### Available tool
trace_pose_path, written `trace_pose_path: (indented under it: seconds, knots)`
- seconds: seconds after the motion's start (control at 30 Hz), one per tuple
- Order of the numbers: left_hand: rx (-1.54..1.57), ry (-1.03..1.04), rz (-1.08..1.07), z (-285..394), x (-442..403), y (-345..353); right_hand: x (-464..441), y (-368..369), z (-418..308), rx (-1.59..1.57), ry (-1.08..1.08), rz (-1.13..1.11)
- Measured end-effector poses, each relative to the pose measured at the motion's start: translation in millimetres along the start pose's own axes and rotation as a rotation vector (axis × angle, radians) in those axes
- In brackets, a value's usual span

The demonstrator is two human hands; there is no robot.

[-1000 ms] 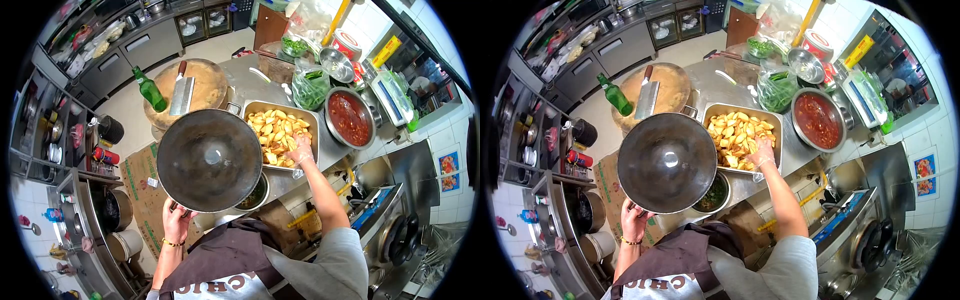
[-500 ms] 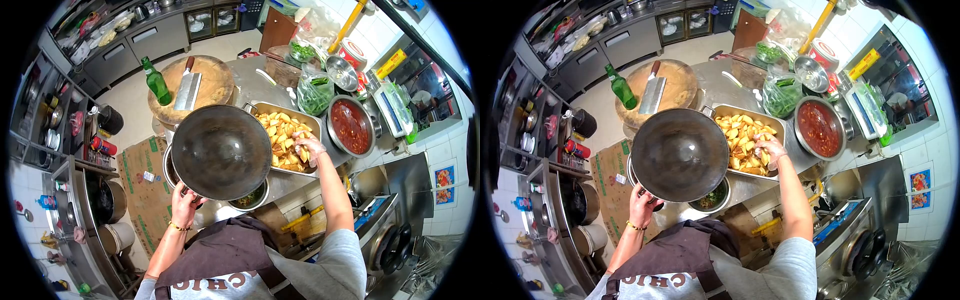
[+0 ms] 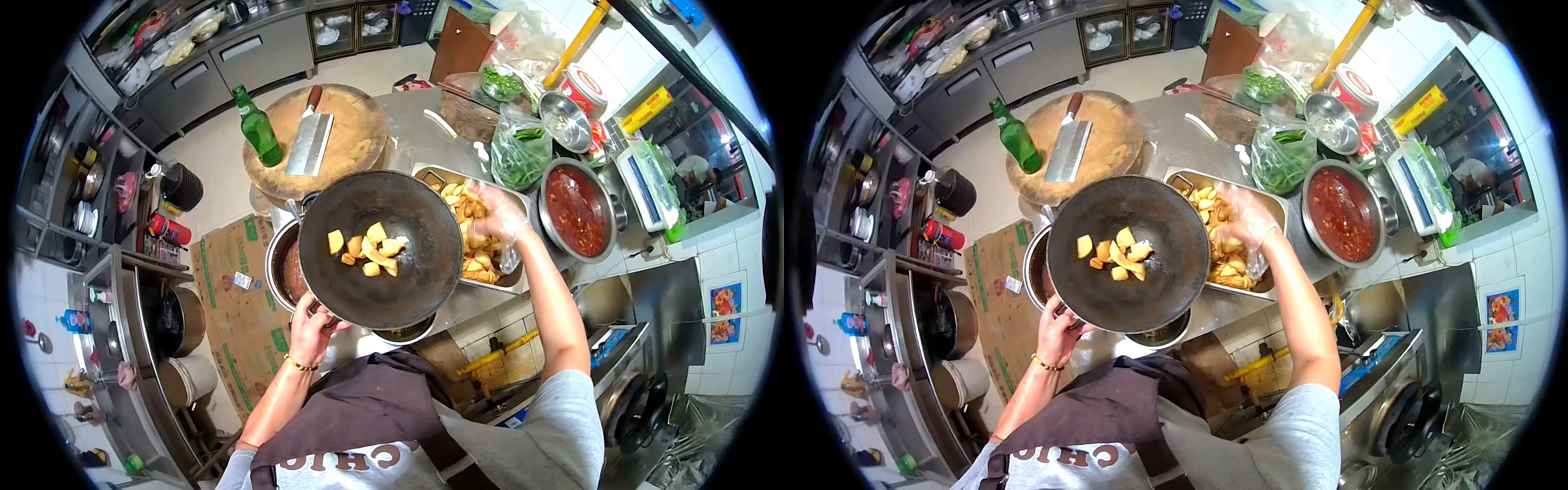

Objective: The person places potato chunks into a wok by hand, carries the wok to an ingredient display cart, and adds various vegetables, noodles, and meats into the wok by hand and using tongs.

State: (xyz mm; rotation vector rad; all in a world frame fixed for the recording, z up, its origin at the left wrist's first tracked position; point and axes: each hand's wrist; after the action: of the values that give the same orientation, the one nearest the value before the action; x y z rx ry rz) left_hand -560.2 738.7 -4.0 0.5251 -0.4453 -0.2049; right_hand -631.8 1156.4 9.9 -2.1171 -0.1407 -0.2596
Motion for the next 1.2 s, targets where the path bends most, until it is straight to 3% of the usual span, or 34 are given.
trace_pose_path:
  seconds: [0.03, 0.07, 0.13, 0.27, 0.3, 0.43, 0.6, 0.7, 0.8, 0.83, 0.87, 0.93, 1.0, 1.1, 1.2]
  knots:
    - [0.019, 0.002, 0.003, -1, 2, -6, -3, 28, 27, 0.083, -0.062, -0.033]
    - [0.017, 0.004, 0.007, 1, 2, -7, 5, 42, 17, 0.205, 0.156, -0.191]
    - [0.040, 0.009, 0.022, 8, 5, -8, 18, 59, -16, 0.347, 0.315, -0.157]
    - [0.061, 0.053, -0.042, 21, 6, -7, 14, 68, -9, 0.382, 0.208, -0.127]
    - [-0.018, 0.017, 0.080, 25, 8, 0, 14, 64, -11, 0.389, 0.196, -0.164]
    - [-0.005, 0.051, 0.057, 20, 2, -10, 22, 73, -10, 0.405, 0.132, -0.162]
    - [0.056, 0.072, 0.021, 20, 2, -11, 16, 90, 3, 0.313, 0.073, 0.027]
    - [0.031, 0.069, 0.047, 21, 3, -7, 18, 98, 15, 0.118, -0.064, 0.063]
    - [0.052, 0.075, 0.015, 19, 2, -11, 13, 93, 21, -0.035, -0.027, 0.019]
    - [0.052, 0.076, 0.013, 19, 1, -11, 7, 88, 19, 0.018, -0.308, 0.171]
    - [0.038, 0.073, 0.020, 19, 2, -11, 7, 82, 19, 0.017, -0.308, 0.172]
    - [0.027, 0.069, 0.029, 18, 1, -13, 12, 58, 10, -0.844, 0.521, -0.208]
    - [-0.022, 0.067, -0.004, 14, -2, -15, 9, 47, 29, -1.214, 0.460, -0.287]
    - [-0.031, 0.071, -0.028, 8, -7, -14, 26, 4, -37, -1.279, 0.394, -0.185]
    - [-0.020, 0.052, -0.009, 4, -11, -1, 28, 1, -89, -1.138, 0.200, -0.307]
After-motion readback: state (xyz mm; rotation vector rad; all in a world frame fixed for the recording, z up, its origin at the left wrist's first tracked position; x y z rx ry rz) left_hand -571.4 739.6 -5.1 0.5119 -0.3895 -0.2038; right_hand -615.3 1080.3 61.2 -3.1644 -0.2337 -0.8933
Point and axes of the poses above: each hand's wrist, its own x-axis away from the middle knuckle, its own y-axis out of the palm, z = x × y, and after that the axes turned 4 degrees about y, right-handed
